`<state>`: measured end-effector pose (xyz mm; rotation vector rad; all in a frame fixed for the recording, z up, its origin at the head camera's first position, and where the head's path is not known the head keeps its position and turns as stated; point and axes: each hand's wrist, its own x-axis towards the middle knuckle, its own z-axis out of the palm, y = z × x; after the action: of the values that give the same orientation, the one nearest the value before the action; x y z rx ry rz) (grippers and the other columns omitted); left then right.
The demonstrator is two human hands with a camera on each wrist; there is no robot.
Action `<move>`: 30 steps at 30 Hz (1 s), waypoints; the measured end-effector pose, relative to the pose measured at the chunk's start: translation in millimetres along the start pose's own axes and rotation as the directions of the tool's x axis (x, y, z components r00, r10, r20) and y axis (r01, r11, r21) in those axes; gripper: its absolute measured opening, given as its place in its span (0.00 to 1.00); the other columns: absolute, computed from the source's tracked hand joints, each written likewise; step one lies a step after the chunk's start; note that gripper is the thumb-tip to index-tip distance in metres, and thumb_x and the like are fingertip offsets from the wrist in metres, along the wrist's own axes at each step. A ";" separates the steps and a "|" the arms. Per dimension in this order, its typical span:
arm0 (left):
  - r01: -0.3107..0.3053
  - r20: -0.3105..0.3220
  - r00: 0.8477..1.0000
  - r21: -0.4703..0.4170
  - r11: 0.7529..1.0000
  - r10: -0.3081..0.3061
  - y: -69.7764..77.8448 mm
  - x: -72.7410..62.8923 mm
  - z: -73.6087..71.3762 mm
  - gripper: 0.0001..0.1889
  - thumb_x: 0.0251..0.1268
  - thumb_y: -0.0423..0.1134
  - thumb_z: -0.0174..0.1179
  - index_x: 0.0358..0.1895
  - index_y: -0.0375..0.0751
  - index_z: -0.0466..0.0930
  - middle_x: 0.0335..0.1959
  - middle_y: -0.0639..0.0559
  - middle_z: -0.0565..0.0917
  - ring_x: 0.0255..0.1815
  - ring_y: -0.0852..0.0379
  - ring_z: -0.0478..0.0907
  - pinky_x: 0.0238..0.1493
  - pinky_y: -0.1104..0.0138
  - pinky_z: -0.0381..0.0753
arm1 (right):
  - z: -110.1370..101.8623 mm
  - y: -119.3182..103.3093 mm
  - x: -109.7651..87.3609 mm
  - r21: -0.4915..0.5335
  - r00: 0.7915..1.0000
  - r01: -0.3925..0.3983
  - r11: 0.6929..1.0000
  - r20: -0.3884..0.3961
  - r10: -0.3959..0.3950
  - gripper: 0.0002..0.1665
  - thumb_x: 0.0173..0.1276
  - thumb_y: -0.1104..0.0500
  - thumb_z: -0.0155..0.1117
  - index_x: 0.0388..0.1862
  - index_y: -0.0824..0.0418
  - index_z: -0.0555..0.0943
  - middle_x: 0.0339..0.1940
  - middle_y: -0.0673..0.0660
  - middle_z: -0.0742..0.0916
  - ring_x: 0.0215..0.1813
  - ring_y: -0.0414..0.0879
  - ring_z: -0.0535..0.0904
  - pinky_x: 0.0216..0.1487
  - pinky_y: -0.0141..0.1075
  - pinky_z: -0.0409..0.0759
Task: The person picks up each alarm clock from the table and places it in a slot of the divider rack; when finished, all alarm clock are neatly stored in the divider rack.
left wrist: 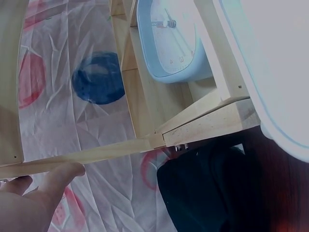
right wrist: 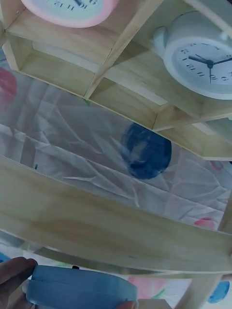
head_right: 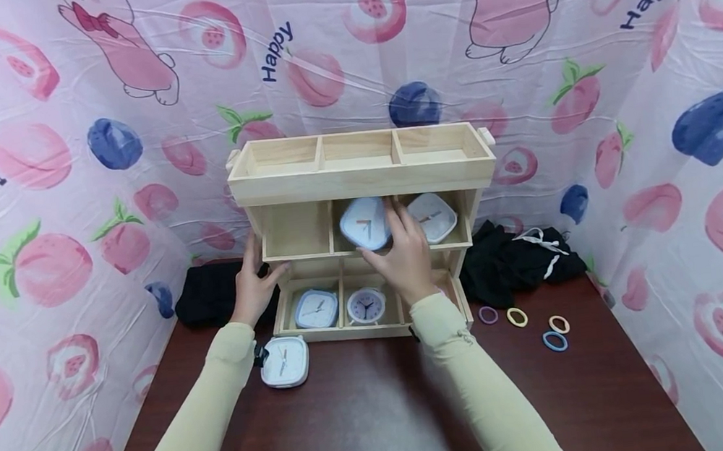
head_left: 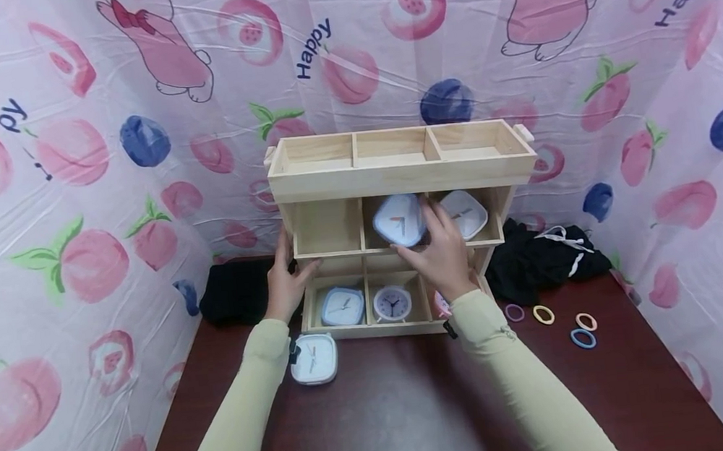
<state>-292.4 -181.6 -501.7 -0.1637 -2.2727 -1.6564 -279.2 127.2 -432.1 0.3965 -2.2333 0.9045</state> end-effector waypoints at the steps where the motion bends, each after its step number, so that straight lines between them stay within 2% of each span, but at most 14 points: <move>1: -0.003 0.000 1.000 -0.001 1.000 0.003 -0.7 0.0 0.2 0.55 0.69 0.40 0.74 0.89 0.68 0.44 0.85 0.41 0.63 0.84 0.39 0.64 0.78 0.40 0.73 | 1.7 1.8 2.9 -0.006 1.000 -0.008 1.000 0.014 0.008 0.61 0.49 0.50 0.91 0.79 0.65 0.73 0.76 0.70 0.79 0.73 0.69 0.77 0.74 0.60 0.77; 5: 0.001 -0.003 1.000 -0.004 1.000 -0.001 -1.4 0.1 0.4 0.55 0.69 0.41 0.75 0.88 0.72 0.45 0.85 0.42 0.63 0.84 0.40 0.65 0.78 0.40 0.73 | 9.0 4.5 11.3 -0.046 0.999 0.021 0.999 0.049 -0.018 0.57 0.47 0.48 0.92 0.76 0.62 0.77 0.75 0.67 0.80 0.71 0.69 0.78 0.72 0.63 0.75; 8: 0.003 -0.008 1.000 -0.008 1.000 -0.003 -1.2 0.0 0.8 0.55 0.68 0.41 0.75 0.88 0.71 0.45 0.85 0.42 0.63 0.84 0.40 0.65 0.78 0.40 0.72 | 14.3 4.5 14.9 -0.074 0.996 0.059 0.996 0.072 -0.053 0.51 0.47 0.47 0.92 0.70 0.60 0.81 0.74 0.65 0.82 0.68 0.67 0.80 0.67 0.64 0.75; 13: 0.003 -0.005 1.000 0.001 1.000 -0.003 -0.9 -0.5 1.9 0.55 0.69 0.40 0.75 0.88 0.71 0.44 0.86 0.44 0.62 0.85 0.41 0.64 0.78 0.40 0.72 | 19.8 4.8 15.8 -0.126 0.992 0.073 0.989 0.115 -0.059 0.40 0.50 0.45 0.90 0.60 0.56 0.85 0.75 0.63 0.81 0.66 0.67 0.81 0.62 0.64 0.74; 17: -0.001 -0.008 1.000 0.012 1.000 0.001 -0.1 -0.1 1.7 0.55 0.69 0.40 0.75 0.88 0.72 0.44 0.86 0.44 0.62 0.84 0.41 0.64 0.78 0.41 0.73 | 22.6 5.9 16.2 -0.140 0.990 0.079 0.987 0.124 -0.061 0.33 0.53 0.45 0.88 0.54 0.56 0.85 0.76 0.63 0.81 0.65 0.70 0.80 0.62 0.65 0.73; 22: -0.011 -0.010 1.000 0.012 1.000 0.011 1.0 0.4 1.3 0.55 0.69 0.40 0.74 0.88 0.70 0.45 0.86 0.44 0.63 0.84 0.41 0.65 0.78 0.41 0.73 | 22.6 7.9 15.5 -0.134 0.989 0.078 0.988 0.137 -0.060 0.29 0.56 0.47 0.86 0.52 0.57 0.86 0.77 0.62 0.80 0.68 0.69 0.78 0.65 0.64 0.72; 27: -0.008 -0.013 1.000 0.016 1.000 0.008 1.2 -0.1 1.1 0.55 0.68 0.41 0.75 0.88 0.72 0.45 0.85 0.44 0.64 0.83 0.41 0.66 0.78 0.42 0.74 | 22.7 7.9 10.1 -0.122 0.989 0.106 0.987 0.116 -0.092 0.24 0.59 0.49 0.84 0.49 0.60 0.89 0.77 0.63 0.80 0.72 0.70 0.75 0.70 0.66 0.71; 30: -0.010 -0.012 1.000 0.015 1.000 0.010 0.5 -0.2 1.5 0.54 0.69 0.42 0.74 0.88 0.72 0.46 0.85 0.44 0.65 0.83 0.41 0.66 0.77 0.41 0.74 | 25.3 4.2 1.8 -0.097 0.988 0.151 0.984 0.046 -0.147 0.20 0.61 0.51 0.82 0.46 0.62 0.90 0.72 0.65 0.83 0.69 0.70 0.75 0.71 0.68 0.70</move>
<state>-292.4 -180.0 -501.7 -0.1601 -2.2709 -1.6306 -294.9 112.3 -446.1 0.5311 -2.2401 0.7090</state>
